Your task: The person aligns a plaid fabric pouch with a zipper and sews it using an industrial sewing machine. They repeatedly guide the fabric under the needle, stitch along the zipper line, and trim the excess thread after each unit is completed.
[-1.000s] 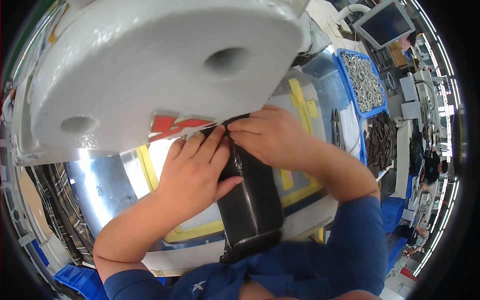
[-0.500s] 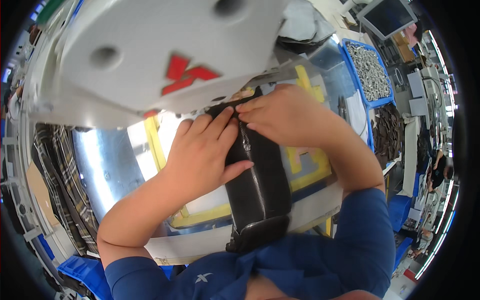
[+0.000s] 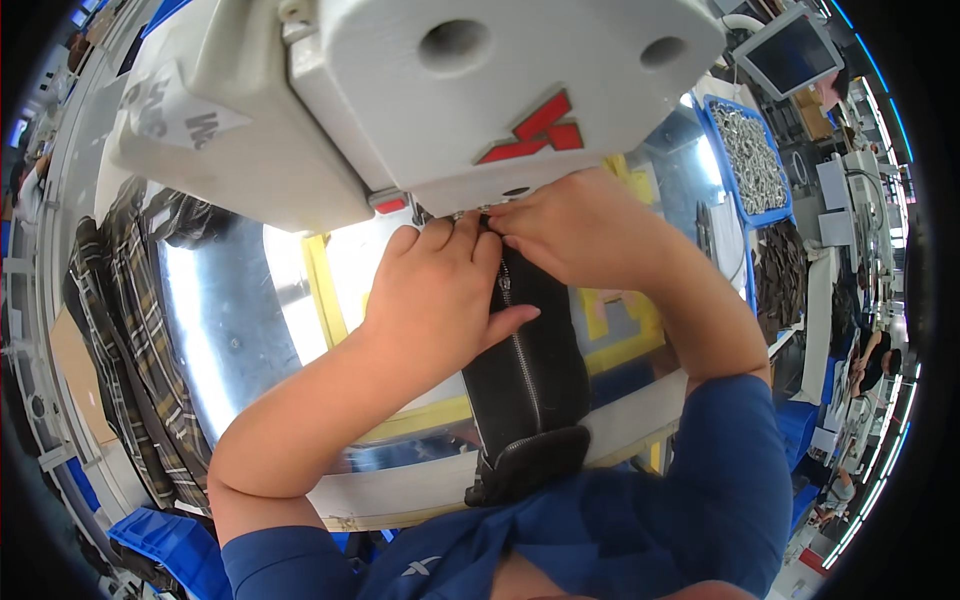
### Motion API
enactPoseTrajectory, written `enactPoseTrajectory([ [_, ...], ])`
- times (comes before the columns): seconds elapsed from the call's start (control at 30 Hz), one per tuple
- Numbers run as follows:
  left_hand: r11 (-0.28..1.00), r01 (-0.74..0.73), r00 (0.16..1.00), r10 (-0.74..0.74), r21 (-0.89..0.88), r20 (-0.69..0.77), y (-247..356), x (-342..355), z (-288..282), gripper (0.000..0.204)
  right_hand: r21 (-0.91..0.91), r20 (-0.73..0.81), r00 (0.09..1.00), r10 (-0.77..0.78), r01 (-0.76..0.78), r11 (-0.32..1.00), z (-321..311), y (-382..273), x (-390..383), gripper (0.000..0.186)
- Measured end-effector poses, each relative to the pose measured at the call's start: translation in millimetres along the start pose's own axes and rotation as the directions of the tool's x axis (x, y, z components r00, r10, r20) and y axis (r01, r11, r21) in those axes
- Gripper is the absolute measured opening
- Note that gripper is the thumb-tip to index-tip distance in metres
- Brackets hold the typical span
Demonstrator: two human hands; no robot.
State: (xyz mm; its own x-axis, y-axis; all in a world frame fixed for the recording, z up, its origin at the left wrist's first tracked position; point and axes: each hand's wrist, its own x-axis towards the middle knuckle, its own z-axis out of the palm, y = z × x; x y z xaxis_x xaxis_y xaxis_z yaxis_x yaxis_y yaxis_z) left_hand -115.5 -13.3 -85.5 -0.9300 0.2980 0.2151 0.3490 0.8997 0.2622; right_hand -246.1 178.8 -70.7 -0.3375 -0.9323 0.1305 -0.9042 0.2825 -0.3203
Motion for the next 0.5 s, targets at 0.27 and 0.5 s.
enactPoseTrajectory([
  [0.27,0.999,0.038,0.998,-0.036,-0.026,0.058,0.4,0.6,-6.1,0.074,-0.026,-0.022,1.0,-0.011,0.01,1.0,1.6,-3.3,1.1,0.015],
  [0.5,0.996,0.084,0.992,-0.08,-0.04,0.1,-1.7,-0.4,-10.2,0.074,-0.041,-0.002,1.0,-0.008,0.008,0.999,7.9,-3.9,4.0,0.016],
])
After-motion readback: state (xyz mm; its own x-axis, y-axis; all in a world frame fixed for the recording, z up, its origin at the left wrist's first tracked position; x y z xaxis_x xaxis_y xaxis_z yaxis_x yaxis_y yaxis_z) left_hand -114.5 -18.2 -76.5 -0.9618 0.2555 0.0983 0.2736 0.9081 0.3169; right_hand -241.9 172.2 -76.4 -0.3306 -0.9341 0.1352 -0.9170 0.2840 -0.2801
